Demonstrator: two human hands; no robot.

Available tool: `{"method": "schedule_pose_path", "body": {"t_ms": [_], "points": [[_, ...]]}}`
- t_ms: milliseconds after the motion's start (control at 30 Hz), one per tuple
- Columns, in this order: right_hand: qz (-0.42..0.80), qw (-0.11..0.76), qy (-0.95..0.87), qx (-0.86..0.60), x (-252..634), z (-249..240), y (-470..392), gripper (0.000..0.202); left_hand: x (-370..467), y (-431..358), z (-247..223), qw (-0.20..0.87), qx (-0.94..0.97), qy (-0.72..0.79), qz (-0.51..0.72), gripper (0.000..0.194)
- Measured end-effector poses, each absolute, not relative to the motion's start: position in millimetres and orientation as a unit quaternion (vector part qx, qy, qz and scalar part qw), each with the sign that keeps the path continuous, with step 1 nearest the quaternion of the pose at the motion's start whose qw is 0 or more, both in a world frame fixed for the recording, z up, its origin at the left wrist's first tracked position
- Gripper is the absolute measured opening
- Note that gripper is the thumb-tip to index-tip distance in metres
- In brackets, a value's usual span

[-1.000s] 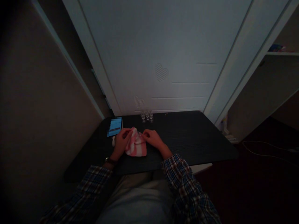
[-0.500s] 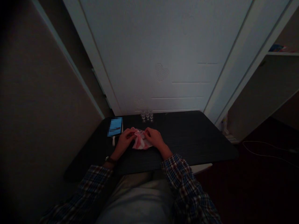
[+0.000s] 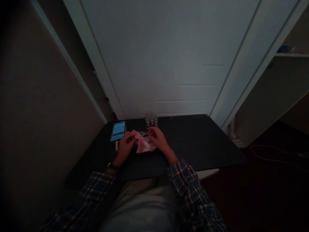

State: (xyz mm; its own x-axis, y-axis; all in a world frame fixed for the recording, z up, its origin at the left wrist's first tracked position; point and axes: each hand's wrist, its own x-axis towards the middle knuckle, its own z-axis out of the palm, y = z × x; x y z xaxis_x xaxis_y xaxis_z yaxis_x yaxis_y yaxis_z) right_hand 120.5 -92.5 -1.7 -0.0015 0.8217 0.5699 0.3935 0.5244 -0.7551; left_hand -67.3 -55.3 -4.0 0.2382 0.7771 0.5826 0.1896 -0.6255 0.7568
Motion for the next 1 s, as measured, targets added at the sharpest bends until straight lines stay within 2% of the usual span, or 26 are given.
{"method": "schedule_pose_path", "body": {"t_ms": [200,300,400,533,633,733,867,1000], "points": [[0.258,0.501,-0.675,-0.477,120.0,-4.0,-94.1,0.021,-68.1,-53.5,-3.6,0.282,0.734,0.347,0.512,0.008],[0.262,0.466,-0.679,-0.503,118.7,-6.5,-94.8,0.024,-68.3,-52.8,-4.0,0.300,0.721,0.350,0.517,0.009],[0.277,0.491,-0.672,-0.480,116.4,-7.1,-95.0,0.024,-68.6,-52.1,-4.9,0.306,0.718,0.353,0.516,0.011],[0.287,0.544,-0.667,-0.421,114.0,-6.1,-94.4,0.042,-69.3,-51.7,-4.2,0.307,0.707,0.356,0.528,0.012],[0.264,0.546,-0.662,-0.440,114.7,-6.5,-93.2,0.032,-68.7,-51.9,-3.5,0.314,0.706,0.354,0.527,0.012],[0.257,0.510,-0.658,-0.491,117.0,-7.3,-92.6,0.023,-67.7,-52.0,-4.6,0.335,0.710,0.346,0.513,0.012],[0.241,0.461,-0.669,-0.531,119.0,-7.0,-93.3,0.036,-67.3,-51.8,-7.0,0.351,0.719,0.335,0.497,0.014],[0.269,0.501,-0.656,-0.497,117.1,-7.9,-92.2,0.022,-68.0,-51.7,-6.8,0.348,0.718,0.337,0.499,0.012]]}}
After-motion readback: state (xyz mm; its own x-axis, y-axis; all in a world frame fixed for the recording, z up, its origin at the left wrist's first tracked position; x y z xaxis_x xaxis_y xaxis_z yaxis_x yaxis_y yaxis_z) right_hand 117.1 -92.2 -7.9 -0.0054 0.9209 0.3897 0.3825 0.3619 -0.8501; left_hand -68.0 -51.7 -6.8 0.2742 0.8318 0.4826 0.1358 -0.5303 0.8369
